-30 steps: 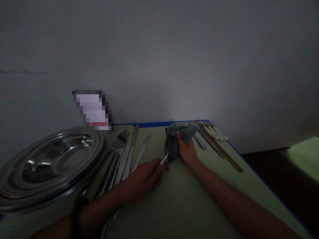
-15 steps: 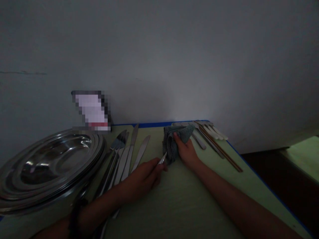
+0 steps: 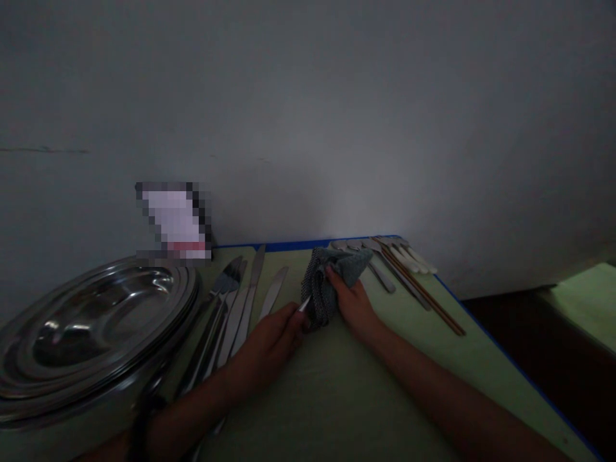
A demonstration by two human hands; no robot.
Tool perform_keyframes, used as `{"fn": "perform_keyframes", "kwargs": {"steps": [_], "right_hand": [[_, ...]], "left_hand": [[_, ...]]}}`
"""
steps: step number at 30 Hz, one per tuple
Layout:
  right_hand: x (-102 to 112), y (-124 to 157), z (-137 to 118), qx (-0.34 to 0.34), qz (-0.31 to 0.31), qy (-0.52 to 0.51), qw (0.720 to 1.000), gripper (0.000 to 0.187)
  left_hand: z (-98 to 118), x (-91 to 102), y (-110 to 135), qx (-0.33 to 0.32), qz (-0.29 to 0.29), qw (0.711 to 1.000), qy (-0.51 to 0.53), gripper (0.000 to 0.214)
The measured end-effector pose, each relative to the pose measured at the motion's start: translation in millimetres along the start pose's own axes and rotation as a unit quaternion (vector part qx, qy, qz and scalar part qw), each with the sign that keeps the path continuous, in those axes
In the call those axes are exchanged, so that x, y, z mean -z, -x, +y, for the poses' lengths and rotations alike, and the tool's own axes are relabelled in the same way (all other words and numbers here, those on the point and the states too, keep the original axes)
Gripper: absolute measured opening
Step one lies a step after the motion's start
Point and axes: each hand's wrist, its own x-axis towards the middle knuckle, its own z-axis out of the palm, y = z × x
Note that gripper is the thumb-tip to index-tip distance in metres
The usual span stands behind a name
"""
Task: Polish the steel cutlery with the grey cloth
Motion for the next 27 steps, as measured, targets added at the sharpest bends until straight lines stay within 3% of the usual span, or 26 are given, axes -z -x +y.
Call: {"fn": "perform_keyframes", "kwargs": {"steps": [6,9,13,17,27], "right_hand": [[-1.3,2.6,-1.1,0.027,-0.023,0.048,0.998,0.031],[-2.0,2.4,-0.6,0.054,0.004,0.083,0.995,0.032],[-4.2,2.7,1.1,0.087,0.084,0.092,0.988,0.034],[-4.0,2.8,0.3,0.077,0.132,0.077,0.985,0.035],[-4.0,4.8,-3.9,0.049,0.143,0.048,0.987,0.044]], "left_hand": [[-2.3,-0.6,-3.3,-0.004,-0.007,1.000,-0.023,0.024],[-3.4,-0.6,-4.9,-0.002,-0.005,0.999,-0.047,0.025],[-4.4,-3.6,-3.3,0.006,0.007,0.996,-0.084,0.026],[-4.9,-7.5,0.2,-0.017,0.013,0.993,-0.114,0.024],[-0.7,-5.1,1.1,-0.009,-0.009,0.995,-0.099,0.024]]}}
